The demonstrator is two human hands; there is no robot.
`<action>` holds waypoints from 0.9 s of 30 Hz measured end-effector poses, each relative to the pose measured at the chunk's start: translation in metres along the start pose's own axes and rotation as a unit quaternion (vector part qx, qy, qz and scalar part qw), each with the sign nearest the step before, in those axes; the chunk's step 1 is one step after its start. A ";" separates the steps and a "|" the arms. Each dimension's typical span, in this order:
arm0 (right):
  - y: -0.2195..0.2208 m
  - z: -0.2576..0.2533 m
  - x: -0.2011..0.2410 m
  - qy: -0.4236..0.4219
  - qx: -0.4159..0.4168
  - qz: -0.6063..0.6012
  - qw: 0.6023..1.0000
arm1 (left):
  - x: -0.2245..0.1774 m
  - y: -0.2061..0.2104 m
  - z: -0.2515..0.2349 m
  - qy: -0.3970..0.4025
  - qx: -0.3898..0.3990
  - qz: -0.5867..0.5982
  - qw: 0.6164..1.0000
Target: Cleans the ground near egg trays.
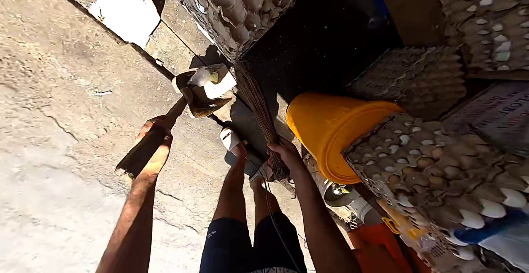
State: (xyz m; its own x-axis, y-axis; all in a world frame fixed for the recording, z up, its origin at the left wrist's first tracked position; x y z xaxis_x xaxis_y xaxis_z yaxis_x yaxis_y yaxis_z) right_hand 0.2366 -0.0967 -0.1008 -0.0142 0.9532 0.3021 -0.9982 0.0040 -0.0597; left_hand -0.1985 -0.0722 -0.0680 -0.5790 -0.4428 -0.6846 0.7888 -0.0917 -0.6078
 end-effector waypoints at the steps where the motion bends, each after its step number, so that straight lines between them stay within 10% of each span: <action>1: -0.033 -0.009 0.010 -0.015 -0.048 0.001 0.999 | 0.002 -0.004 0.002 -0.012 -0.019 -0.002 1.000; 5: -0.120 -0.138 0.054 -0.059 -0.234 0.041 0.969 | -0.005 0.005 0.009 -0.036 -0.076 0.041 0.996; 9: -0.028 -0.250 0.076 -0.054 -0.130 0.266 0.954 | -0.022 0.032 0.004 -0.019 -0.084 0.109 0.990; 14: 0.056 -0.161 -0.022 -0.022 0.032 0.526 0.850 | -0.047 0.066 -0.006 -0.043 -0.062 0.092 0.993; 19: -0.073 -0.039 0.041 -0.029 -0.019 0.250 0.968 | -0.052 0.062 -0.014 -0.005 -0.079 0.153 0.985; 23: -0.138 -0.102 0.077 0.026 -0.190 0.105 0.976 | -0.046 0.065 -0.012 0.006 -0.087 0.172 0.981; 27: -0.026 -0.151 0.086 0.049 -0.041 0.197 0.978 | -0.051 0.066 -0.012 0.008 -0.083 0.143 0.986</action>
State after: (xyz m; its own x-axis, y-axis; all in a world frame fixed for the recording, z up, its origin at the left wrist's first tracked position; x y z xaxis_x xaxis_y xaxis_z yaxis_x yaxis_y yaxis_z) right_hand 0.2700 0.0307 -0.2171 -0.3879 0.9098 0.1474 -0.9079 -0.3496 -0.2311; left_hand -0.1193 -0.0451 -0.0780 -0.3414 -0.4148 -0.8434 0.8764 0.1836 -0.4451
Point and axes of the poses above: each hand's wrist, its own z-axis away from the middle knuckle, its own y-axis out of the palm, x = y × z, the point moved 9 cm from there along -z, towards the middle knuckle, and after that the axes turned 2 degrees about y, right-handed, at the moved point
